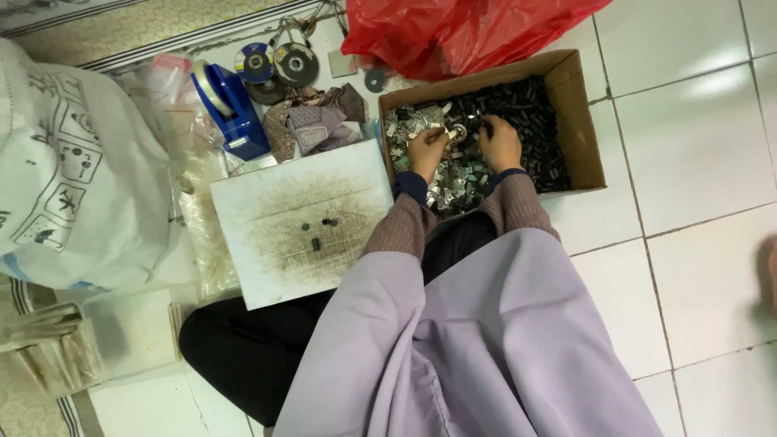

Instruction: The person sits on the floor and sorts small dark cylindrical components from a cardboard box onto a white board. They then place the sorted components into a clear plastic bag and seal it using a tape dispenser.

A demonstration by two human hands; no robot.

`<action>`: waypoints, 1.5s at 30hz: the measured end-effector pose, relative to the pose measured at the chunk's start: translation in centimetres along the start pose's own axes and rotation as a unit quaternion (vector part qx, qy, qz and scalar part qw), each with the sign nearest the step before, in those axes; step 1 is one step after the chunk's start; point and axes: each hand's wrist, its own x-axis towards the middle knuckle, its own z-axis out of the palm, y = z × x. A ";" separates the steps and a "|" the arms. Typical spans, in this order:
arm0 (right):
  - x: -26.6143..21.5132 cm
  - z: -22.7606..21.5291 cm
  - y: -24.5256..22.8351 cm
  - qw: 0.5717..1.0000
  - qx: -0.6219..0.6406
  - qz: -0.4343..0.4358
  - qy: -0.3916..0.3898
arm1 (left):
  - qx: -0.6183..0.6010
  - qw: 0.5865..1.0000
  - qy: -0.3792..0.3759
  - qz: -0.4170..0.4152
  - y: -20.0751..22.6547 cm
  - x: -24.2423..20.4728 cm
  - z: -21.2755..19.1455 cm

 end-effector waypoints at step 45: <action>-17.7 -0.4 -14.3 0.944 0.132 -0.280 0.111 | 0.359 0.711 0.396 0.457 -5.6 -23.7 -24.0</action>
